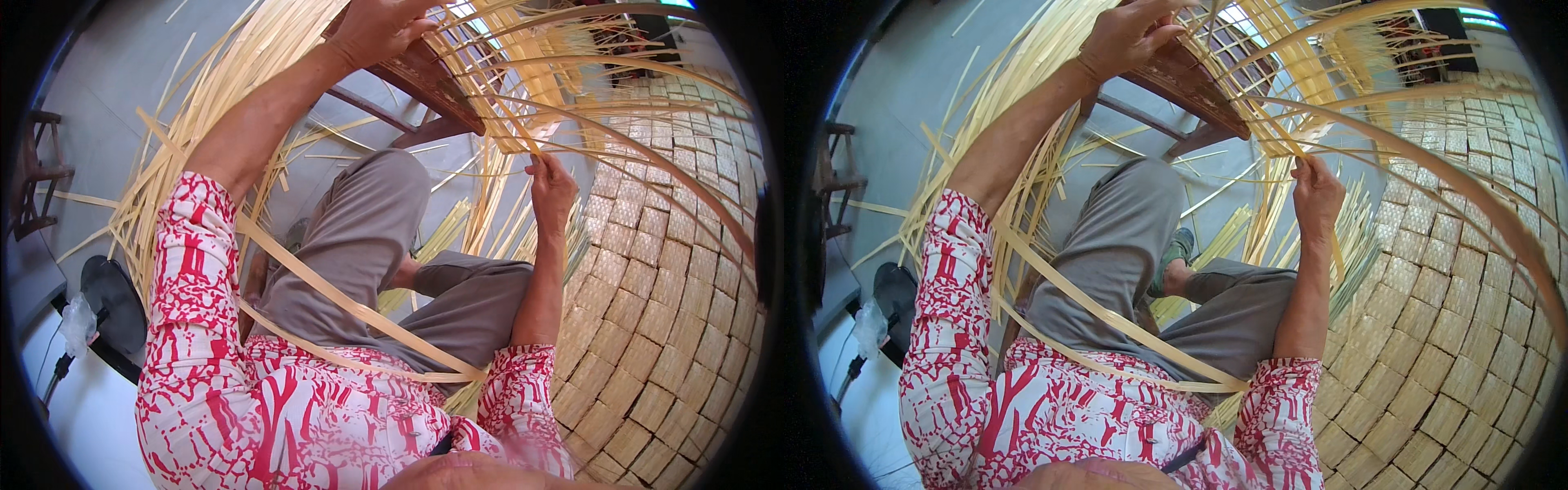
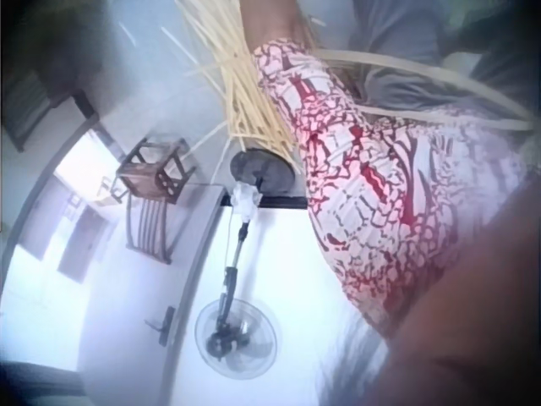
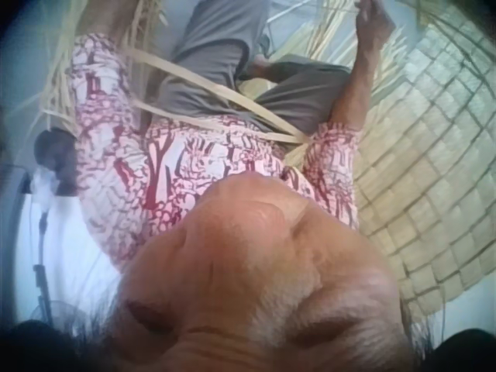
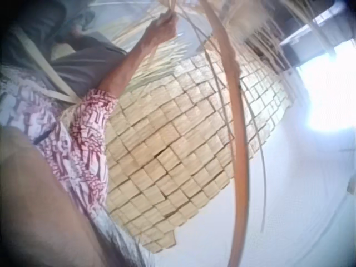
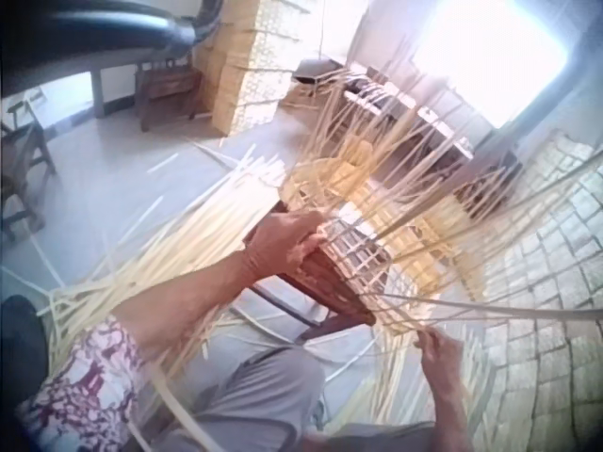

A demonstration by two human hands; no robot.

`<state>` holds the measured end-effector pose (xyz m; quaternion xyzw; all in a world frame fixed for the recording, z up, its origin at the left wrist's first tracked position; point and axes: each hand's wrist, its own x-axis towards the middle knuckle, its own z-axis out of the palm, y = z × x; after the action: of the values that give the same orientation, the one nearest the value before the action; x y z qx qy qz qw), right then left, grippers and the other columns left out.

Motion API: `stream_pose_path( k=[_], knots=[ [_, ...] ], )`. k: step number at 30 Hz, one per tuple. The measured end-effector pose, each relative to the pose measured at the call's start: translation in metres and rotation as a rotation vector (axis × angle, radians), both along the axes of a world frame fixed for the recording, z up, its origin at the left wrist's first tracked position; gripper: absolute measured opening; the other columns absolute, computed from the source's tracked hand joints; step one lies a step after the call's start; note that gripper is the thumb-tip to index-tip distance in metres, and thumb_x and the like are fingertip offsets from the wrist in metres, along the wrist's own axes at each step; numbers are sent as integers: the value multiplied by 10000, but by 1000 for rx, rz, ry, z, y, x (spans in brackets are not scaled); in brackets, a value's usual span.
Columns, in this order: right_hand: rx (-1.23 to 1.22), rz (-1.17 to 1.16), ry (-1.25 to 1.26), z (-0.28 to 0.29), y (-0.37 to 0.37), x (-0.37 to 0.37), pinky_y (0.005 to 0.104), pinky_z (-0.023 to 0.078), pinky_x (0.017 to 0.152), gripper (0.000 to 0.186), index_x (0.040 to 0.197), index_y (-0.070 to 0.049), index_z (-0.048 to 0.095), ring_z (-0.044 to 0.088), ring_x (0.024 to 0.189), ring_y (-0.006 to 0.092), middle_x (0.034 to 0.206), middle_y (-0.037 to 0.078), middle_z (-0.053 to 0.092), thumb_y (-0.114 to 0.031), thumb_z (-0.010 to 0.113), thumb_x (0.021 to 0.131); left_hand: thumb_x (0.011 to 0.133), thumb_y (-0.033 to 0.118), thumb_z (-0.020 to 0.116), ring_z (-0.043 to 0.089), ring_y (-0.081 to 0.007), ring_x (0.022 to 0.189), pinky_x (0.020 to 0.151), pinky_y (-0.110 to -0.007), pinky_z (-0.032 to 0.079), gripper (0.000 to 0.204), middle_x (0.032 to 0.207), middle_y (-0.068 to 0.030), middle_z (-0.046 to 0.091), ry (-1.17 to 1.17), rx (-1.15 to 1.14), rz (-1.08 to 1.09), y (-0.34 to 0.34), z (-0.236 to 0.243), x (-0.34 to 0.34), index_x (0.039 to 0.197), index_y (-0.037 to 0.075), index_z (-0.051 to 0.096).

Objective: The person weaves a basket by hand, interlacing thin bamboo strips through a vertical frame. They repeatedly pull and tighten the strips to form a tight grid pattern on the basket's side.

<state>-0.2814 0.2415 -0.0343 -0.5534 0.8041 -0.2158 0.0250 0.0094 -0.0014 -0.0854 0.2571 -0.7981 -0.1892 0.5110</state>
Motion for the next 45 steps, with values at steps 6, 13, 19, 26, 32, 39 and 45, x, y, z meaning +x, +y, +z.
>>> stream_pose_path(
  k=[6, 13, 19, 26, 32, 39, 45],
  knots=[
    [43, -22, -105, -3, 1, 0, 308, 500, 612, 148, 955, -35, 726, 669, 642, 130, 738, 70, 736, -155, 640, 971, 859, 142, 649, 714, -314, 797, 666, -427, 562, 391, 1037, -137, 717, -151, -269, 38, -18, -9, 1, 1249, 134, 629],
    [-15, -50, -184, -6, 0, 4, 267, 471, 564, 163, 1139, -69, 636, 632, 633, 95, 723, 58, 724, -97, 625, 979, 821, 145, 597, 702, -296, 714, 602, -431, 540, 224, 849, -130, 710, -461, -353, 136, -34, -13, -8, 1014, 67, 682],
    [25, -5, -350, -6, -7, -6, 250, 472, 550, 286, 1268, -94, 550, 590, 638, 76, 768, 67, 710, -79, 611, 989, 804, 159, 595, 692, -284, 625, 539, -431, 516, 133, 703, -116, 688, -486, -415, 168, -46, -24, -18, 786, 101, 714],
    [-88, -82, -164, -8, -3, 0, 283, 500, 565, 171, 1084, -47, 529, 653, 615, 129, 743, 89, 711, -138, 638, 989, 867, 239, 591, 667, -352, 623, 573, -448, 532, 260, 696, -113, 665, -101, -578, 89, -45, -15, -13, 1091, 126, 658],
    [-195, 26, 76, -11, -9, 6, 333, 527, 613, 115, 891, -21, 614, 711, 692, 226, 778, 94, 691, -103, 608, 972, 867, 182, 558, 642, -306, 572, 565, -465, 487, 453, 639, -102, 637, -799, -381, 93, -46, 1, 12, 1318, 174, 601],
    [-252, 55, 122, -20, -22, 1, 301, 523, 645, 116, 937, -22, 673, 681, 688, 152, 784, 88, 715, -93, 588, 971, 841, 203, 581, 639, -301, 552, 508, -452, 464, 411, 649, -121, 639, -591, -457, 141, -53, -7, 13, 1245, 160, 636],
    [-301, 57, 89, -21, -17, 0, 384, 493, 581, 72, 888, -64, 658, 635, 607, 320, 701, 147, 635, -111, 615, 922, 831, 189, 592, 633, -316, 551, 501, -460, 470, 395, 654, -128, 632, -755, -344, 153, -48, 13, 13, 1221, 162, 642]
  ],
)
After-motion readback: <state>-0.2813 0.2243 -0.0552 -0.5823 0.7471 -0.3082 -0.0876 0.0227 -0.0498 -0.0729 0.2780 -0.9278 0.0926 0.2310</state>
